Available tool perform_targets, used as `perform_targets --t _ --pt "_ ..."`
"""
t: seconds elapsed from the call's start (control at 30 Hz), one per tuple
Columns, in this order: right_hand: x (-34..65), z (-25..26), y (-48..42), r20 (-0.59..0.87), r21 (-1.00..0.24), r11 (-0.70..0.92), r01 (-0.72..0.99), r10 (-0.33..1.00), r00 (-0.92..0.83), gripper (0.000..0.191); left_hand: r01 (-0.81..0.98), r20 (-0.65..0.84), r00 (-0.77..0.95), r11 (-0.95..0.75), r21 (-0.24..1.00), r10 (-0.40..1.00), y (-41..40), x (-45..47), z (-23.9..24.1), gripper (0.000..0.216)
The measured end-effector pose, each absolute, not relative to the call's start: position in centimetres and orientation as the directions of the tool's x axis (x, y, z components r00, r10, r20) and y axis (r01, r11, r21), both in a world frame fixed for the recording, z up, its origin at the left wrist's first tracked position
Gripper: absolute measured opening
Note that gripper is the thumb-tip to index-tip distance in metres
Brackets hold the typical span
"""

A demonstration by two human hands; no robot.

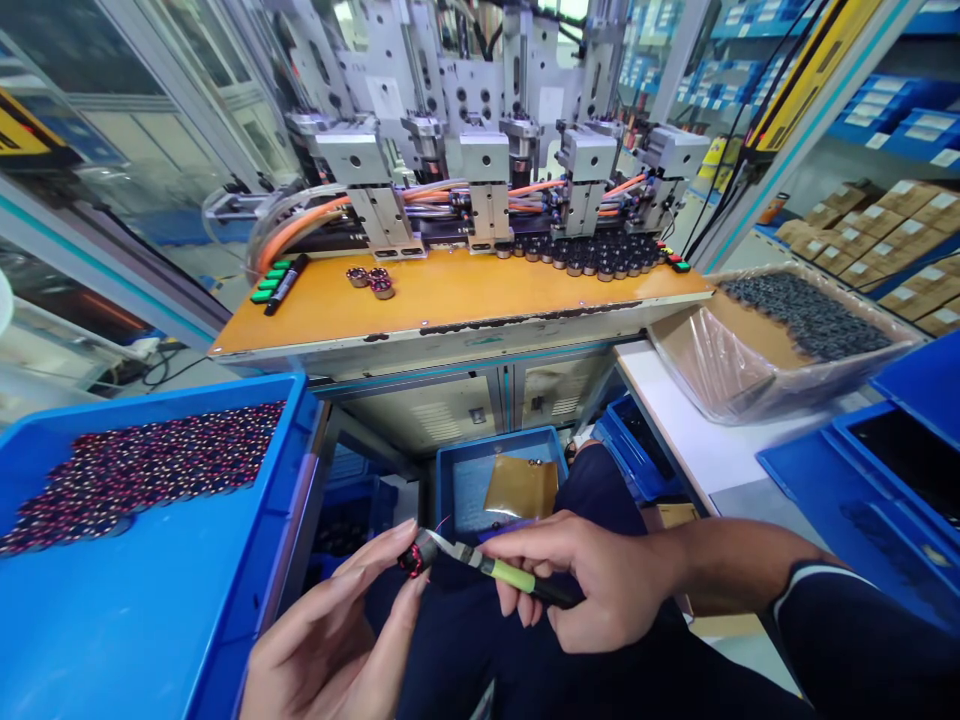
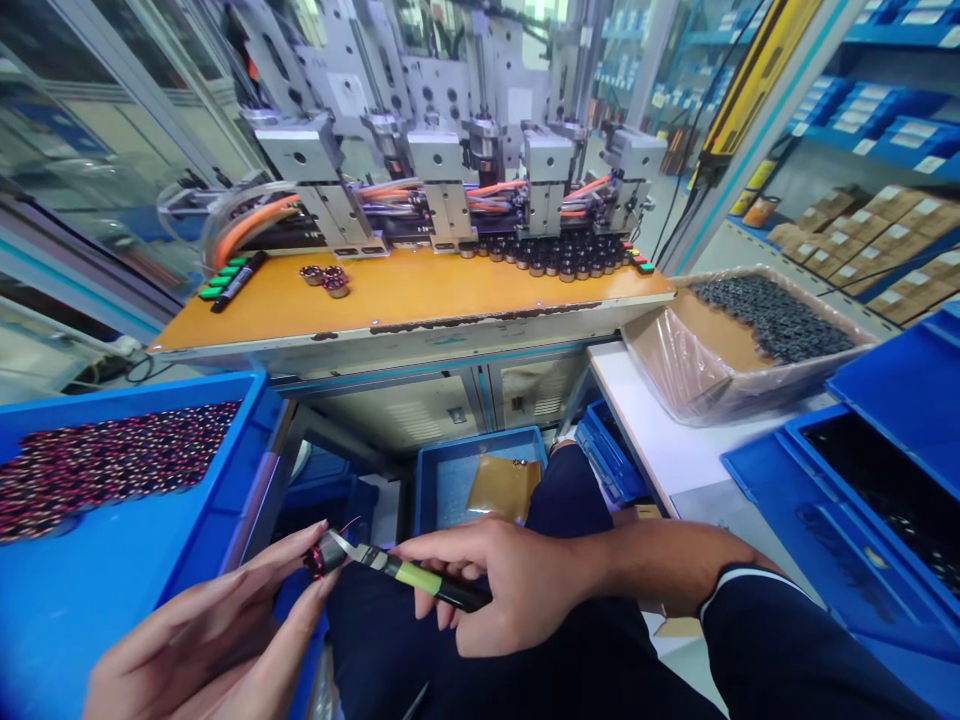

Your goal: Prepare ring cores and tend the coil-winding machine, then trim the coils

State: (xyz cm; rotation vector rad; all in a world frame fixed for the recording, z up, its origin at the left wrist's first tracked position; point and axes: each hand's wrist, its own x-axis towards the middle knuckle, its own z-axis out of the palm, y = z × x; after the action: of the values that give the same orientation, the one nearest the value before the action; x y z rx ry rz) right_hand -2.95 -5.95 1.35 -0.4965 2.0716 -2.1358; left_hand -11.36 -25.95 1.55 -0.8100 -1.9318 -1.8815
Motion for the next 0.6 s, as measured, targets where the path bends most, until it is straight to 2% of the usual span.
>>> perform_targets --t 0.37,0.5,0.6 --pt "-3.01 1.81 -5.92 0.076 -0.996 -0.075 -0.054 -0.33 -0.941 0.053 0.646 0.647 -0.742 -0.068 0.76 0.175 -25.87 -11.57 1.12 0.062" --pt "-3.17 2.1 -5.65 0.096 -0.992 0.049 -0.118 -0.331 -0.939 0.051 0.64 0.641 -0.747 -0.066 0.765 0.179 -26.04 -11.69 0.84 0.061" --pt "-3.54 2.19 -5.41 0.045 -0.989 0.123 -0.085 -0.298 -0.954 0.045 0.608 0.611 -0.772 -0.079 0.79 0.174 -26.0 -11.67 0.8 0.06"
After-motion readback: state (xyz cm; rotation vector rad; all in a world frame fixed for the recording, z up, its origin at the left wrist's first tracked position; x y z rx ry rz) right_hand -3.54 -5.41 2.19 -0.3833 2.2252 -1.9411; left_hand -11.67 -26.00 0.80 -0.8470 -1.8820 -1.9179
